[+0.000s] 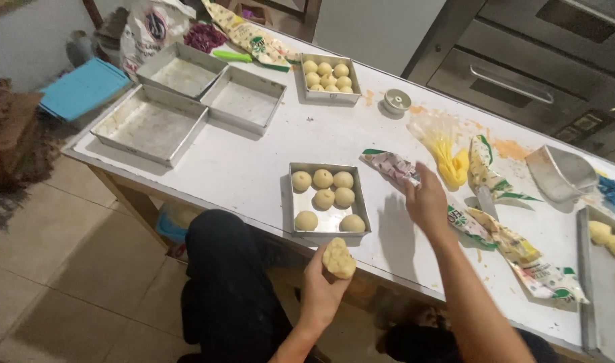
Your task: The person takes small dough balls from a tray, flattens them, and fills them with a cream from a piping bag. They then seal the dough into balls and place them into a square metal baking pan.
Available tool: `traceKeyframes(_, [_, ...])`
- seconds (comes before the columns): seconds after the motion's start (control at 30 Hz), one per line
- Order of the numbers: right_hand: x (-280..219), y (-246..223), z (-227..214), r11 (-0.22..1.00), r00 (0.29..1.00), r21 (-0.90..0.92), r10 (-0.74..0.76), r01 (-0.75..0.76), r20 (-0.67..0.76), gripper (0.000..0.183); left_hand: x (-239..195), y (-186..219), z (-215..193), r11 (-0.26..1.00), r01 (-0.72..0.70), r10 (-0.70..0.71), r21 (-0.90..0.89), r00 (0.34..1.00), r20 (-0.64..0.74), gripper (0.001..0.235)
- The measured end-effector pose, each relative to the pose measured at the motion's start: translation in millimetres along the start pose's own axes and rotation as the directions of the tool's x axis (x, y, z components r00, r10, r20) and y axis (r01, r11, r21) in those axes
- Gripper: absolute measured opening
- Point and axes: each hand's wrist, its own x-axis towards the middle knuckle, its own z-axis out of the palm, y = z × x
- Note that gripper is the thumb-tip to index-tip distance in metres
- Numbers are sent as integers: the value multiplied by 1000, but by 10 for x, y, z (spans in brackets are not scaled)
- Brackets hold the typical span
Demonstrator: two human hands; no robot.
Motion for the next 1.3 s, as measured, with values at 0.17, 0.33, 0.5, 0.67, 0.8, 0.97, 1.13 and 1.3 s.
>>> traceKeyframes(0.17, [670, 482, 442, 949, 926, -315, 123, -5, 356, 98, -1, -220, -60, 993, -4, 3, -115, 1000, -9, 67])
traceKeyframes(0.33, [324, 174, 234, 917, 905, -392, 102, 76, 414, 46, 91, -254, -135, 997, -72, 72, -2, 997, -14, 68])
traceKeyframes(0.5, [-1, 100, -244, 989, 916, -58, 149, -138, 372, 29, 116, 40, -174, 992, -120, 120, 35, 993, 2, 58])
traceKeyframes(0.67, [-440, -827, -1067, 965, 789, 144, -261, 218, 557, 67, 172, 237, -119, 982, -190, 190, -4, 980, 56, 58])
traceKeyframes(0.8, [-607, -778, -1157, 870, 736, 70, -453, 488, 503, 32, 129, 577, -96, 973, -218, 211, 81, 974, 78, 59])
traceKeyframes(0.97, [-705, -997, -1275, 878, 778, 128, -469, 460, 418, 30, 84, 718, -57, 968, -243, 233, 61, 962, 140, 55])
traceKeyframes(1.13, [-713, -986, -1201, 853, 761, 54, -491, 520, 424, 30, 51, 913, -6, 975, -222, 217, 5, 955, 204, 55])
traceKeyframes(1.3, [-731, -912, -1210, 781, 725, 8, -583, 624, 365, 25, 27, 981, 21, 949, -316, 312, -17, 926, 210, 50])
